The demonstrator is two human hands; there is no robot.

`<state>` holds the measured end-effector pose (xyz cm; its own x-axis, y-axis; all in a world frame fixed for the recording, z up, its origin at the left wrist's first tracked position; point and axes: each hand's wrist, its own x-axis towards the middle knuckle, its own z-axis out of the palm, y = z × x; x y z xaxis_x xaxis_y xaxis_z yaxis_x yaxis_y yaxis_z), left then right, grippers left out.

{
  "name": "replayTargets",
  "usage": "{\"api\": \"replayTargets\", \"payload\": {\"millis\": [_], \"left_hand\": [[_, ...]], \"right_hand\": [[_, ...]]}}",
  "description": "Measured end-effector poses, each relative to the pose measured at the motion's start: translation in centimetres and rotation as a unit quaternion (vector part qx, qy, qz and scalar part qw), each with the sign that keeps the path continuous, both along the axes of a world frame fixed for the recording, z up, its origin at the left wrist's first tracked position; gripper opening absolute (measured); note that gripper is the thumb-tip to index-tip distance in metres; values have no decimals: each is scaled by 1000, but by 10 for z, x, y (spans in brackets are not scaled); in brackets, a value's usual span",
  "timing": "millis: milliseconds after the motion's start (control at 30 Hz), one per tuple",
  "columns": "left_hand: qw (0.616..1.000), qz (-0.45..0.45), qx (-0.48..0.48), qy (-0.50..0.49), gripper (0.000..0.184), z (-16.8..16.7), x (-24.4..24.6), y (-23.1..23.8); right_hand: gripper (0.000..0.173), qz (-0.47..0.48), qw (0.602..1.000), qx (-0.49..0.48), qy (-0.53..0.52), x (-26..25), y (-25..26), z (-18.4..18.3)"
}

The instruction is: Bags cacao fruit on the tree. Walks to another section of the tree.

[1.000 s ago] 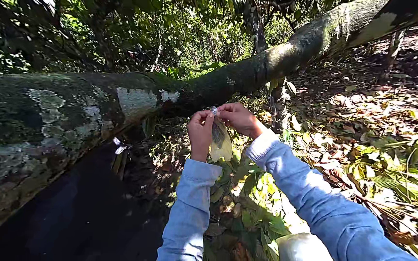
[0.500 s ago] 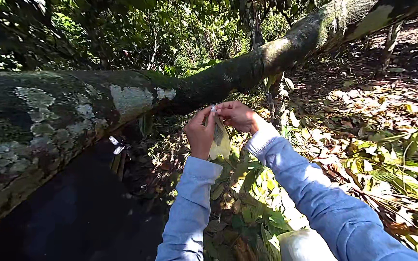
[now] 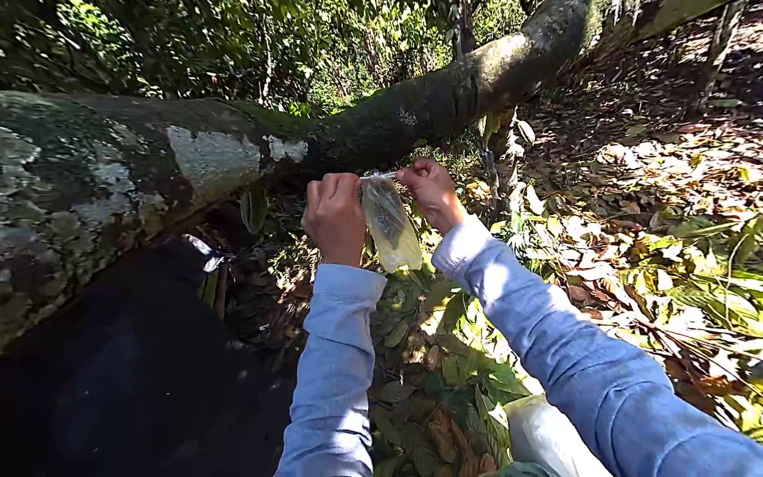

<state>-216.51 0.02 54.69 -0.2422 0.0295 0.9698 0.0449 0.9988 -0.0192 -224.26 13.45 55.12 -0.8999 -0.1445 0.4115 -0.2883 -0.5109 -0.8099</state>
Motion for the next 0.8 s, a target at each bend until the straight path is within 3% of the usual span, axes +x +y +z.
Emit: {"api": "replayTargets", "payload": {"millis": [133, 233, 333, 367, 500, 600, 700, 800], "left_hand": [[999, 0, 20, -29, 26, -7, 4, 4], [979, -102, 140, -104, 32, -24, 10, 13], [890, -216, 322, -240, 70, -58, 26, 22], [868, -220, 355, -268, 78, -68, 29, 23], [858, -182, 367, -311, 49, -99, 37, 26], [841, -184, 366, -354, 38, -119, 46, 13], [797, -203, 359, -440, 40, -158, 62, -6], [751, -236, 365, -497, 41, -212, 77, -11]], "right_hand": [[21, -65, 997, 10, 27, -7, -1, -3], [20, -50, 997, 33, 42, -9, 0, -20], [61, 84, 992, 95, 23, 7, 8, -54], [65, 121, 986, 116, 13, 14, 9, -68], [29, 114, 979, 169, 5, 42, 22, -127], [22, 199, 963, 179, -40, 43, 54, -154], [26, 244, 938, 241, -55, 48, 128, -191], [24, 200, 928, 305, -74, 83, 228, -223]]}}
